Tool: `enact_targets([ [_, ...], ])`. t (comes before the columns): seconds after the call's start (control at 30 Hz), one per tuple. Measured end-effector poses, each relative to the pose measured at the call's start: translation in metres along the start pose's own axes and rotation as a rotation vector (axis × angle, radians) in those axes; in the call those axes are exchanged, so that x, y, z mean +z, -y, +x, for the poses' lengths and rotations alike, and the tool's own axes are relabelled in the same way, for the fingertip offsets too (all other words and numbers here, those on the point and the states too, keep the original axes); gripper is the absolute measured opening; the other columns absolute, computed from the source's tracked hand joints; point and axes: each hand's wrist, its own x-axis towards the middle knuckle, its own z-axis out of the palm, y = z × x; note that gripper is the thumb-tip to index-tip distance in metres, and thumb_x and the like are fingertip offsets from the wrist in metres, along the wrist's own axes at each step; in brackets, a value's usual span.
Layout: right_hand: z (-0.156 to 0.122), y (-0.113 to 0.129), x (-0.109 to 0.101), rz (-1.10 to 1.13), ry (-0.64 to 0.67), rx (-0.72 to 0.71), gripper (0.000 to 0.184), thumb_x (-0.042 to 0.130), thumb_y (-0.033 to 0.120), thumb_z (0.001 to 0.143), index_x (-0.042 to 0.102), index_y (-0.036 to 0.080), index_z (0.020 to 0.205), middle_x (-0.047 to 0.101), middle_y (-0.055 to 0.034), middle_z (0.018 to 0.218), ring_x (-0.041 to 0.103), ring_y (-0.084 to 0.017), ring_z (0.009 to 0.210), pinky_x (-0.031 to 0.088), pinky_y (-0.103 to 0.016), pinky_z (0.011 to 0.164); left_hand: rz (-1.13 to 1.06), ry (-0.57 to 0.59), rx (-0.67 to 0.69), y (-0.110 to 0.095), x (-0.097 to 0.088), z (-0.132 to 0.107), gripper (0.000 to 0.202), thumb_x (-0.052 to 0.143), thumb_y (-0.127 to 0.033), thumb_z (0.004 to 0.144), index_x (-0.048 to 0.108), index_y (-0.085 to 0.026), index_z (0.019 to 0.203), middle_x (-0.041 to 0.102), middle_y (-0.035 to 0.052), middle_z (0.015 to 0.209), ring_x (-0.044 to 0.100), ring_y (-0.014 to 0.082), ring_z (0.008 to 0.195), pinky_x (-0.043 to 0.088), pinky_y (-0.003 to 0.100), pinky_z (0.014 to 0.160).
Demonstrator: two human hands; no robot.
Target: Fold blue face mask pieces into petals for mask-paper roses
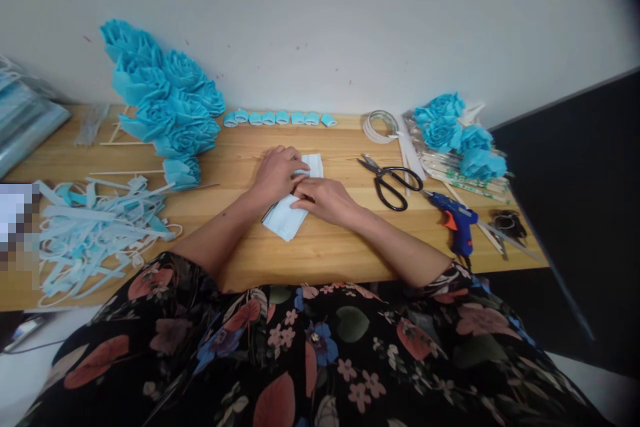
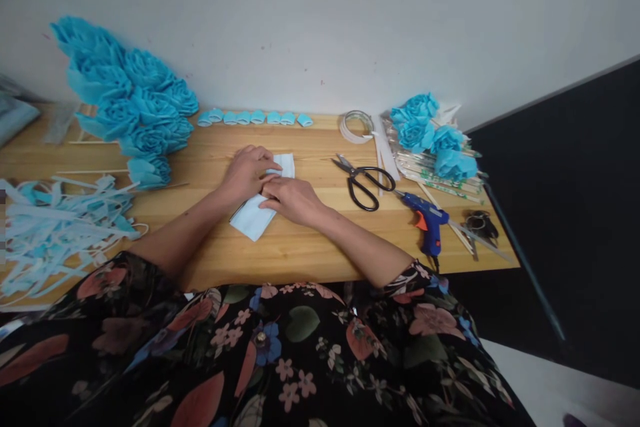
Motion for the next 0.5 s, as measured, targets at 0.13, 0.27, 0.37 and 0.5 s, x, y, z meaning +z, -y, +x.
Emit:
enact_targets([
  [0.13, -0.002, -0.003, -0.002, 0.013, 0.012, -0.048, 0.016, 0.066, 0.035, 0.098, 0.071, 0.021, 0.093, 0.077, -0.0061, 0.108, 0.069, -0.021, 0.102, 0.04, -0.028, 0.076, 0.013, 0.001, 0.002, -0.001, 0.0, 0.0, 0.016, 0.069, -0.028, 0.089, 0.083, -0.026, 0.098, 0.072, 0.009, 0.105, 0.058, 0.0271, 0.103, 0.042, 0.045, 0.094],
  [0.27, -0.005, -0.006, -0.006, 0.04, -0.019, -0.099, 0.028, 0.057, 0.041, 0.103, 0.072, 0.022, 0.089, 0.077, -0.0047, 0.1, 0.069, -0.02, 0.095, 0.042, -0.028, 0.077, 0.013, -0.016, 0.011, -0.001, 0.0, 0.0, 0.021, 0.066, -0.027, 0.091, 0.082, -0.025, 0.104, 0.073, 0.0089, 0.105, 0.06, 0.027, 0.103, 0.044, 0.044, 0.093],
  [0.37, -0.006, -0.009, -0.01, 0.06, -0.089, -0.125, 0.034, 0.054, 0.043, 0.103, 0.069, 0.022, 0.081, 0.075, -0.0036, 0.089, 0.066, -0.018, 0.088, 0.042, -0.028, 0.078, -0.056, -0.039, 0.0, -0.003, -0.003, 0.0, 0.027, 0.06, -0.029, 0.093, 0.08, -0.022, 0.11, 0.076, 0.0092, 0.106, 0.062, 0.0261, 0.101, 0.045, 0.043, 0.093],
  [0.5, -0.003, -0.015, -0.016, 0.15, -0.222, -0.007, 0.03, 0.06, 0.042, 0.096, 0.063, 0.021, 0.074, 0.066, -0.0009, 0.076, 0.056, -0.015, 0.073, 0.038, -0.028, 0.069, -0.294, -0.166, -0.01, -0.007, -0.012, 0.0, 0.04, 0.041, -0.039, 0.103, 0.076, -0.02, 0.096, 0.077, 0.0085, 0.1, 0.066, 0.0219, 0.096, 0.047, 0.039, 0.094],
])
